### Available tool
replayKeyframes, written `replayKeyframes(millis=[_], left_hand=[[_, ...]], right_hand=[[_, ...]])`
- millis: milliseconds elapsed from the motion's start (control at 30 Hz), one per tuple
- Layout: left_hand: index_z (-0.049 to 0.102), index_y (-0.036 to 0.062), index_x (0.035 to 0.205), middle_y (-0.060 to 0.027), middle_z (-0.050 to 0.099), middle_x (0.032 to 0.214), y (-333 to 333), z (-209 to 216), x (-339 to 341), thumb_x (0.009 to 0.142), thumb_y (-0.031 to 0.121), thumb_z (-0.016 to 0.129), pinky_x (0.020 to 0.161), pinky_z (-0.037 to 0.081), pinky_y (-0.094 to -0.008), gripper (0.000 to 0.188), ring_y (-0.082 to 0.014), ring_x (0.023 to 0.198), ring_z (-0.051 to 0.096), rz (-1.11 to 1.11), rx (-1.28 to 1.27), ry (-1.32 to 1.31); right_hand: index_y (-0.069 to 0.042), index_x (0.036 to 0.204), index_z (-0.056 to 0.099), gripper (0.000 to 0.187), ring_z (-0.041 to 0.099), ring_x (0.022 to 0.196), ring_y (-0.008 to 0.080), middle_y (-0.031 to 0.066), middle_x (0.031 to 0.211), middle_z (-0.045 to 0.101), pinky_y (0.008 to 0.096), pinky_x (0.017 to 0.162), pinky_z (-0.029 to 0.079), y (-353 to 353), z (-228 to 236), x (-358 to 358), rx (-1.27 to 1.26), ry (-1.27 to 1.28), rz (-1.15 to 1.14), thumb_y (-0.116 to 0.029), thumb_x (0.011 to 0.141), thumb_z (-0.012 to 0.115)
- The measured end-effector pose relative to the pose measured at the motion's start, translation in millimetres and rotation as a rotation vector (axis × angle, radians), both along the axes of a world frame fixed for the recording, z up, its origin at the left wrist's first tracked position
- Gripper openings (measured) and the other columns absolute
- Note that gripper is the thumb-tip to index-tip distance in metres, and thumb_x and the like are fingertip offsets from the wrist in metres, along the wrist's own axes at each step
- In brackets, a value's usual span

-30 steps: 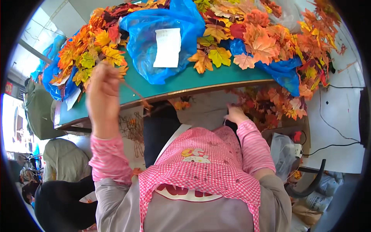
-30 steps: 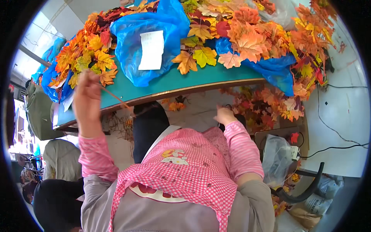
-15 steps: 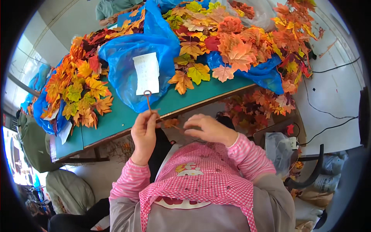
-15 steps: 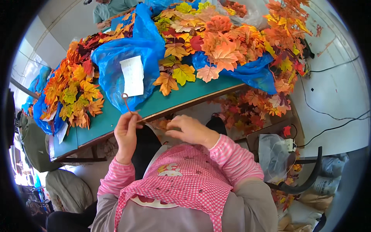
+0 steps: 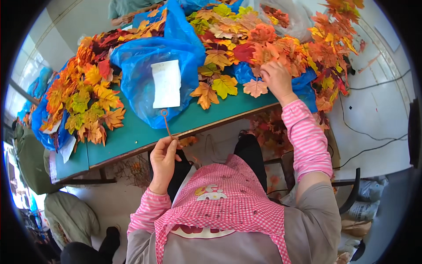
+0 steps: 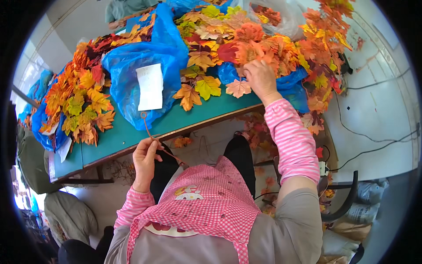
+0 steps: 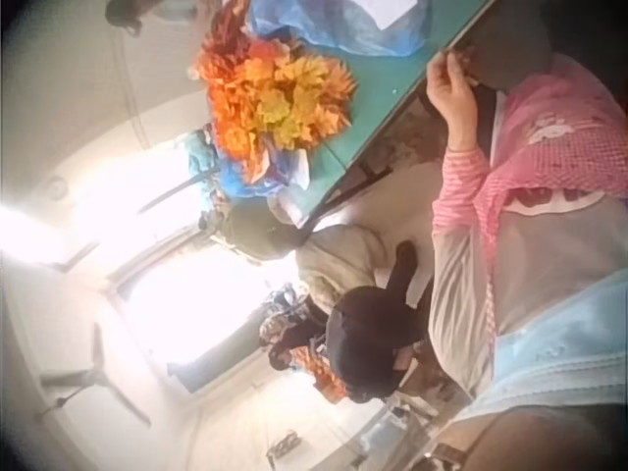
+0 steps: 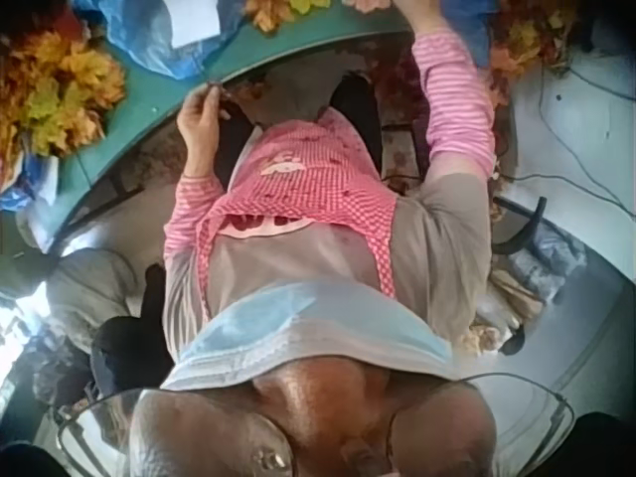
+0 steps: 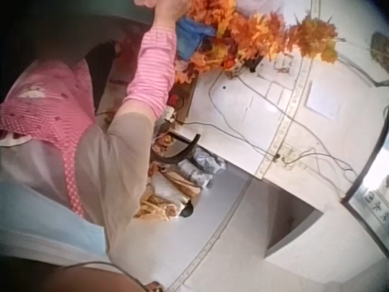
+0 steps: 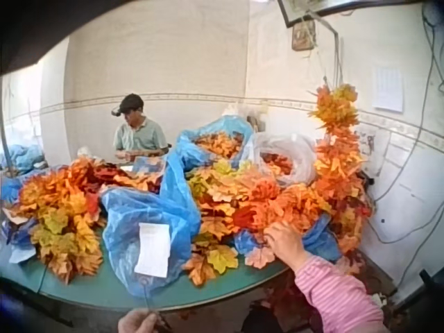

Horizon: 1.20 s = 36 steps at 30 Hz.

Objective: Assembling artificial autumn leaves onto plastic stems to create decorative foliage.

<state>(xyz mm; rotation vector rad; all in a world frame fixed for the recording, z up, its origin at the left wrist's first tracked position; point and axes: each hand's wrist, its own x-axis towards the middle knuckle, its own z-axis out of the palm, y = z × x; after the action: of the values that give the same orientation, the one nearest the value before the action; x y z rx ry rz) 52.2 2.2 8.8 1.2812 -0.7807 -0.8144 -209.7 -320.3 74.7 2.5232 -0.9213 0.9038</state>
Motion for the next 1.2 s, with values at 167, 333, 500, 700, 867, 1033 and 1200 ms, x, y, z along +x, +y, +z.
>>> replayKeyframes(millis=[167, 333, 500, 700, 867, 1033, 1200], left_hand=[[0.061, -0.0009, 0.103, -0.0063, 0.064, 0.091, 1, -3, 4, 0.095, 0.010, 0.058, 0.051, 0.049, -0.0213, 0.014, -0.0136, 0.082, 0.065, 0.028, 0.057, 0.045], [0.062, -0.0010, 0.102, -0.0055, 0.065, 0.086, 4, -5, 7, 0.094, 0.011, 0.059, 0.052, 0.050, -0.0211, 0.015, -0.0117, 0.080, 0.065, 0.049, 0.078, 0.068], [0.063, 0.0013, 0.098, -0.0025, 0.066, 0.083, 13, -9, 16, 0.092, 0.010, 0.061, 0.053, 0.047, -0.0200, 0.011, -0.0070, 0.074, 0.062, 0.083, 0.215, -0.239], [0.061, 0.0008, 0.097, -0.0040, 0.068, 0.086, 5, 7, 21, 0.093, 0.017, 0.059, 0.046, 0.041, -0.0196, 0.017, -0.0082, 0.074, 0.065, 0.055, 0.280, -0.198], [0.061, 0.0030, 0.102, -0.0018, 0.066, 0.090, -11, 8, 19, 0.094, 0.017, 0.060, 0.044, 0.035, -0.0167, 0.016, -0.0077, 0.078, 0.064, 0.079, 0.115, 0.171], [0.062, 0.0042, 0.102, -0.0020, 0.066, 0.087, -12, -2, 17, 0.094, 0.015, 0.061, 0.045, 0.037, -0.0177, 0.014, -0.0074, 0.073, 0.064, 0.120, 0.065, 0.311], [0.062, 0.0045, 0.103, -0.0019, 0.065, 0.087, -13, -5, 11, 0.094, 0.015, 0.060, 0.045, 0.037, -0.0164, 0.014, -0.0061, 0.073, 0.063, 0.141, 0.032, 0.357]], right_hand=[[-0.002, 0.096, 0.067, 0.020, 0.064, 0.086, 0.0200, 0.0106, 0.090, 0.068, 0.0308, 0.080, 0.049, -58, 17, -20, 0.390, -0.548, 0.015, -0.019, 0.087, 0.064], [0.000, 0.092, 0.067, 0.025, 0.061, 0.087, 0.0150, 0.0046, 0.094, 0.066, 0.0300, 0.076, 0.048, -114, 58, -46, 0.633, -1.177, 0.074, -0.025, 0.087, 0.064], [-0.004, 0.083, 0.065, 0.011, 0.058, 0.103, 0.0300, 0.0164, 0.116, 0.061, 0.0384, 0.090, 0.045, -66, 84, -4, -0.194, -0.497, -0.065, -0.014, 0.080, 0.066], [-0.004, 0.094, 0.058, 0.005, 0.059, 0.088, 0.0089, 0.0027, 0.094, 0.064, 0.0240, 0.078, 0.048, 61, 44, 95, 0.763, -0.670, 0.637, -0.003, 0.091, 0.053], [-0.002, 0.101, 0.059, 0.009, 0.060, 0.085, 0.0083, 0.0026, 0.089, 0.062, 0.0232, 0.073, 0.048, 163, -33, 135, 1.243, -0.431, 0.708, -0.005, 0.092, 0.057], [0.000, 0.097, 0.061, 0.008, 0.062, 0.077, 0.0140, 0.0068, 0.085, 0.065, 0.0267, 0.069, 0.049, 191, -61, 153, 1.249, -0.468, 0.653, -0.005, 0.091, 0.059], [-0.002, 0.097, 0.062, 0.009, 0.065, 0.076, 0.0242, 0.0121, 0.087, 0.065, 0.0317, 0.067, 0.050, 195, -63, 156, 1.140, -0.395, 0.631, -0.004, 0.088, 0.060]])
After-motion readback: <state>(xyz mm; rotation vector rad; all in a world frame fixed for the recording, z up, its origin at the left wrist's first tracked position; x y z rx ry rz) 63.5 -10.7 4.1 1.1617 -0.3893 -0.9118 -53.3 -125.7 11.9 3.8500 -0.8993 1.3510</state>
